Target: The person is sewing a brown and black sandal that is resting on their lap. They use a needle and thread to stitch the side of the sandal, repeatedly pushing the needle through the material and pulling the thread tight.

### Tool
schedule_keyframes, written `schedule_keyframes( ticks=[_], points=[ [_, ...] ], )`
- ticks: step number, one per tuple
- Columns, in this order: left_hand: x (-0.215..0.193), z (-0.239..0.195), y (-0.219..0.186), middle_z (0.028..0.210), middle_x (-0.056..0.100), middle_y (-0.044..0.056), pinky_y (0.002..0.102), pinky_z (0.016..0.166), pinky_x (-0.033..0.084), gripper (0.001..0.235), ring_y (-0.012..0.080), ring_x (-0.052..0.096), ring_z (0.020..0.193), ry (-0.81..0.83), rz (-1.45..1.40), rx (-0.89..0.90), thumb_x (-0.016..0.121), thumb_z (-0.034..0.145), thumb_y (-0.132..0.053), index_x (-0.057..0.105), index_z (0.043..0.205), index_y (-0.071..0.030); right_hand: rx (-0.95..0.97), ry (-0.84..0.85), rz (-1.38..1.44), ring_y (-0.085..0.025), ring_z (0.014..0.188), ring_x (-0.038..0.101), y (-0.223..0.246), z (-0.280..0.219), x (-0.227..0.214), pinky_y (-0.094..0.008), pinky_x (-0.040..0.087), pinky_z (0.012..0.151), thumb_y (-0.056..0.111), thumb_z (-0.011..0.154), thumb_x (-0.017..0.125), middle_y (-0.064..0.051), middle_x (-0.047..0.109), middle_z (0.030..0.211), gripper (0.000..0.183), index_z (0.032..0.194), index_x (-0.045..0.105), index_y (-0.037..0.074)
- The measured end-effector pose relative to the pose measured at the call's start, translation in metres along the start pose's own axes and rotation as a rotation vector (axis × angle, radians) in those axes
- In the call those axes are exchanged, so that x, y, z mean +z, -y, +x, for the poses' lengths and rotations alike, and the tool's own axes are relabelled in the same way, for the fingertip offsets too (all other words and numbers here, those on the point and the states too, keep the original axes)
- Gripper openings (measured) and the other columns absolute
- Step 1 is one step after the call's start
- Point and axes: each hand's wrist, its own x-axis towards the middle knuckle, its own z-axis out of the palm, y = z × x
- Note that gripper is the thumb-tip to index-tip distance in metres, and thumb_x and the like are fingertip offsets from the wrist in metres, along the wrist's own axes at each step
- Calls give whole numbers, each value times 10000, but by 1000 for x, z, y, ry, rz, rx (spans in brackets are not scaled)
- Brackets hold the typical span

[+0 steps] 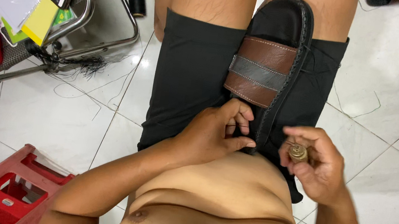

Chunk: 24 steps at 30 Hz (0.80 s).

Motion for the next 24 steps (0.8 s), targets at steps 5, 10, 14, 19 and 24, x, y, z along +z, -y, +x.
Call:
schedule_keyframes(
  ticks=[5, 10, 14, 19, 24],
  points=[
    [-11, -12, -7, 808, 721, 58, 302, 539, 462, 389, 217, 616, 604, 28, 136, 15, 734, 802, -91, 556, 1147, -102, 183, 159, -593, -225, 365, 544, 45, -5, -18, -333, 425, 396, 115, 687, 803, -143, 568, 415, 225, 866, 695, 32],
    [-13, -15, -19, 777, 695, 84, 391, 584, 521, 453, 293, 657, 670, 9, 427, 35, 742, 819, -215, 528, 1201, -98, -213, -125, -497, -218, 568, 594, 44, 4, 7, -312, 497, 592, 7, 683, 825, -129, 664, 707, 385, 1044, 705, -53],
    [-18, -10, -30, 690, 639, 98, 379, 551, 512, 211, 312, 643, 634, 54, 509, 105, 715, 829, -158, 642, 1004, -65, -314, -67, -430, -199, 645, 648, 55, 21, 23, -312, 523, 615, 8, 730, 784, -113, 705, 829, 94, 810, 740, 31],
    [-22, -17, -32, 645, 548, 77, 366, 516, 469, 57, 310, 613, 605, 65, 311, 90, 710, 805, -124, 672, 779, -91, -278, -6, -143, -176, 617, 658, 44, 28, 28, -280, 533, 586, 39, 746, 748, -136, 708, 775, 70, 730, 688, 6],
    [-14, -9, -39, 940, 636, 156, 487, 716, 521, 371, 406, 657, 912, 91, 326, 25, 748, 789, -267, 604, 1065, -65, -224, -4, 224, -75, 410, 546, 41, 28, 40, -211, 508, 348, 12, 817, 657, -220, 653, 748, 107, 729, 606, -23]
  ],
)
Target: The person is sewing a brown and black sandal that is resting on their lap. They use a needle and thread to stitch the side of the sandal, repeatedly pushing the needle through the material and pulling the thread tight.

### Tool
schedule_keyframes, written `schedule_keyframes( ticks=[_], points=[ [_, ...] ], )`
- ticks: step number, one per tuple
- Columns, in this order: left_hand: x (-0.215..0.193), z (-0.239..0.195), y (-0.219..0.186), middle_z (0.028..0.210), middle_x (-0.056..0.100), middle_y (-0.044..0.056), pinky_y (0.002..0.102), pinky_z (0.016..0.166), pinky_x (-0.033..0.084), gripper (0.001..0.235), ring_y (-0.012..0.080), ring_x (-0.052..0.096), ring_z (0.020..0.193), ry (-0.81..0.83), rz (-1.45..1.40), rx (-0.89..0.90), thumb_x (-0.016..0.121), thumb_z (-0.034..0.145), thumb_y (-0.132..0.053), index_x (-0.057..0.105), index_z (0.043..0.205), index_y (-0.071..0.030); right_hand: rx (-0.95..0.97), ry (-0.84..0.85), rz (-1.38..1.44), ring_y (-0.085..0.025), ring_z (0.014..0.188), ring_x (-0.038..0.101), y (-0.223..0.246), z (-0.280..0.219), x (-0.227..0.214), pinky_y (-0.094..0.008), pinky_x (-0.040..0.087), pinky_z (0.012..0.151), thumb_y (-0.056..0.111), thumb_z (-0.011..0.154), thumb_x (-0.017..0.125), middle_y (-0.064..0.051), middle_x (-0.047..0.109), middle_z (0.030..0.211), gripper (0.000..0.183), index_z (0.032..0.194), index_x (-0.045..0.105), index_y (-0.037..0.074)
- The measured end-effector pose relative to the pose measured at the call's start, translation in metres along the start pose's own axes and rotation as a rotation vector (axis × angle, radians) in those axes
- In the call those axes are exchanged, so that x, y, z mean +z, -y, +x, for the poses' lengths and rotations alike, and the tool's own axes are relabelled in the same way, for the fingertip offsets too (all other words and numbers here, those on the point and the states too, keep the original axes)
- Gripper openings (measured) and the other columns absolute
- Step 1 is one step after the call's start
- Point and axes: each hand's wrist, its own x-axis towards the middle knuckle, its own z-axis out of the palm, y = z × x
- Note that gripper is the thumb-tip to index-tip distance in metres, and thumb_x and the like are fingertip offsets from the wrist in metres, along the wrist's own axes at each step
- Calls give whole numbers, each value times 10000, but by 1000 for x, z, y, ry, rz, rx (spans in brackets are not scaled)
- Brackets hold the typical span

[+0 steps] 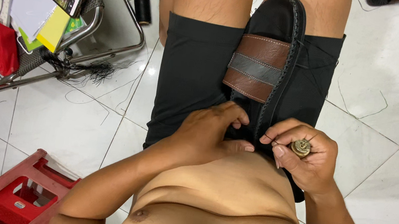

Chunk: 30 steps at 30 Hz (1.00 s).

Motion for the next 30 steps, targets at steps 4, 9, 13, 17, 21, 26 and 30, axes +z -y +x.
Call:
schedule_keyframes(
  ticks=[4, 9, 13, 17, 21, 26, 30],
  points=[
    [6, 2, 8, 790, 615, 108, 428, 658, 509, 110, 368, 656, 793, 87, 9, 44, 684, 843, -164, 623, 886, -83, -5, -34, 30, -72, 408, 538, -10, -4, -5, -207, 501, 336, -12, 822, 646, -223, 634, 707, 111, 739, 583, -48],
    [-19, -23, 14, 697, 638, 73, 266, 525, 450, 104, 147, 584, 602, 59, -559, 204, 736, 858, -133, 709, 801, -51, -103, 67, -238, -192, 629, 705, 3, 5, 2, -278, 564, 536, -12, 791, 696, -219, 717, 847, 61, 756, 647, -23],
    [-41, -37, -1, 705, 672, 112, 238, 507, 471, 145, 142, 567, 557, -69, -727, 337, 713, 855, -111, 746, 791, 16, -171, 162, -381, -282, 749, 748, 5, 11, 21, -355, 576, 628, -20, 782, 717, -212, 733, 934, 45, 791, 675, -6],
    [-43, -37, 1, 687, 692, 195, 278, 499, 496, 323, 210, 602, 554, -265, -747, 459, 615, 919, -218, 708, 882, 89, -132, 137, -441, -207, 579, 626, -1, 9, 7, -329, 525, 547, 33, 719, 781, -137, 670, 788, 62, 752, 729, 39],
    [-35, -29, -6, 1085, 706, 112, 266, 817, 496, 261, 175, 623, 942, -262, -330, 286, 602, 989, -145, 620, 1237, -66, 37, -34, -467, -172, 684, 544, 18, 7, -7, -246, 410, 629, -81, 814, 706, -141, 619, 794, 85, 860, 651, -35],
    [9, 4, 17, 990, 686, 79, 343, 778, 509, 274, 242, 670, 894, -260, 181, 243, 669, 913, -292, 654, 1068, -67, -3, -209, 142, -80, 465, 440, 31, 7, -33, -184, 441, 348, 54, 917, 571, -62, 485, 658, 142, 1049, 598, 12],
    [11, 11, 16, 755, 606, 58, 339, 668, 460, 184, 229, 561, 662, -217, 101, 379, 547, 997, -134, 605, 847, -46, -72, -104, 705, -57, 613, 576, 32, 5, -66, -150, 522, 484, 75, 1065, 444, -25, 624, 863, 295, 1231, 688, 69]
  ],
)
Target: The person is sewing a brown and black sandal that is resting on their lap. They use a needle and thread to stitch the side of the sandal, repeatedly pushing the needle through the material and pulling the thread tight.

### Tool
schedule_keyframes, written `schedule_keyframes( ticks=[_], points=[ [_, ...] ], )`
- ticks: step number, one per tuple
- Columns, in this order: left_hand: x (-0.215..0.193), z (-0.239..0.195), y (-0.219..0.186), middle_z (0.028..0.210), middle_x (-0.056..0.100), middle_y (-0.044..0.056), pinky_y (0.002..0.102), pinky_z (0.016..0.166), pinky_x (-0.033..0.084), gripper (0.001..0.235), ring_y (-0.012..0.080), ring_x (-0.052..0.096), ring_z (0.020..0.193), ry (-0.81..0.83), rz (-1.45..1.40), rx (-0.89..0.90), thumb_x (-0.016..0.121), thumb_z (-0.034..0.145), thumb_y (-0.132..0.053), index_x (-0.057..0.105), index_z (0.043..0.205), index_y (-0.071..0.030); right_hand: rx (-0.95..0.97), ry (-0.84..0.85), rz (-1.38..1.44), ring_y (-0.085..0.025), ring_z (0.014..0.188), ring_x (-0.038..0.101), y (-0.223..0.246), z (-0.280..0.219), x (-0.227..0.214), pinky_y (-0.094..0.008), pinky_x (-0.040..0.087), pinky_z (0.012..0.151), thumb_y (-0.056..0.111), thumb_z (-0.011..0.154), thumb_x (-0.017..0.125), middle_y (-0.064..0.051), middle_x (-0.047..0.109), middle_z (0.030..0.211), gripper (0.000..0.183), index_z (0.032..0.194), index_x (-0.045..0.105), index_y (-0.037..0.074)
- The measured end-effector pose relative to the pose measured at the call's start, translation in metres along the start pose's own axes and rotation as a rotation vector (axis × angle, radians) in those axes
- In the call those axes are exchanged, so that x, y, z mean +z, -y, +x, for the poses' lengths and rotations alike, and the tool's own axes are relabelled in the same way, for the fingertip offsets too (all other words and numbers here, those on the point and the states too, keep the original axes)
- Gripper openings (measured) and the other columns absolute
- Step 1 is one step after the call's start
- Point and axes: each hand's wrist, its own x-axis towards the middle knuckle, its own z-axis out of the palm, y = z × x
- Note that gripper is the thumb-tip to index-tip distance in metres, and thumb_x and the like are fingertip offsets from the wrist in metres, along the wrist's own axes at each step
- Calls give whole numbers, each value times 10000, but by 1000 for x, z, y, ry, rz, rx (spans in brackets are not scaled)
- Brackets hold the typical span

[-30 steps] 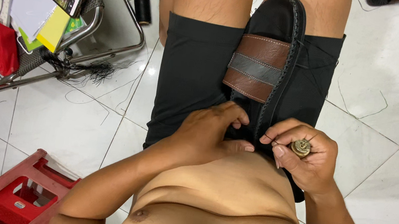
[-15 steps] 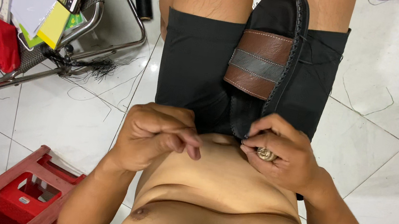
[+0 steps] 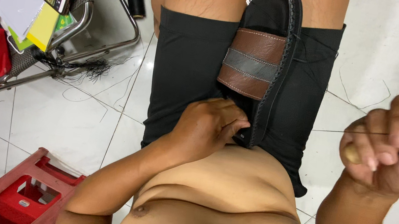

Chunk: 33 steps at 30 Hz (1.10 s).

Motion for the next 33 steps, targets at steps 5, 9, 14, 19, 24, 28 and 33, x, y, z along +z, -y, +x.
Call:
schedule_keyframes(
  ticks=[5, 9, 14, 19, 24, 28, 33],
  points=[
    [-19, -21, 4, 777, 575, 87, 381, 685, 459, 70, 273, 546, 705, -79, 166, 56, 566, 957, 2, 591, 895, -16, -3, -163, -52, 5, 637, 501, 11, -2, -22, -87, 447, 494, 139, 1109, 504, 48, 566, 873, 154, 978, 569, 89],
    [-88, -42, 9, 781, 622, 81, 390, 669, 430, 85, 314, 513, 720, -304, 799, -76, 711, 984, -18, 677, 907, -11, -30, -817, -870, -38, 544, 408, 4, -1, -25, -184, 386, 483, 195, 1008, 552, -4, 522, 876, 208, 1204, 519, 134],
    [-65, -53, 1, 1431, 493, 267, 543, 792, 473, 414, 480, 641, 1084, -199, 855, -17, 690, 1027, -256, 493, 1369, -129, -435, -388, -1564, -344, 762, 560, -17, -27, -26, -391, 440, 671, -149, 1080, 538, -310, 578, 1081, 150, 1230, 544, -142],
    [-9, -34, -19, 1300, 642, 129, 332, 717, 514, 511, 231, 614, 888, 52, 621, 55, 624, 1018, -307, 466, 1418, -33, -281, 348, -1621, -405, 1083, 685, -38, -15, 24, -429, 563, 976, -65, 924, 661, -340, 631, 1201, 281, 1186, 573, -121],
    [-19, -22, -11, 924, 616, 93, 273, 764, 462, 353, 186, 604, 815, 306, -407, -100, 523, 1012, -287, 605, 1292, -88, 121, 227, -1608, -110, 553, 577, -51, -34, 6, -261, 455, 561, 117, 870, 722, -21, 706, 762, 59, 916, 709, 83],
    [3, -18, 23, 819, 427, 4, 310, 752, 420, 601, 183, 421, 742, -28, -42, 53, 858, 912, -195, 519, 1408, -210, 320, 95, -1397, -36, 492, 230, -51, -31, 15, -171, 291, 479, 88, 888, 676, 110, 257, 508, 130, 1009, 720, 69],
    [2, 3, 23, 720, 374, 49, 362, 572, 360, 506, 239, 381, 664, -207, 293, 168, 850, 780, -374, 475, 654, -58, 480, 6, -1208, -3, 384, 370, -56, -20, 25, -167, 290, 394, 101, 895, 651, 70, 454, 432, 90, 947, 717, 70]
  ],
)
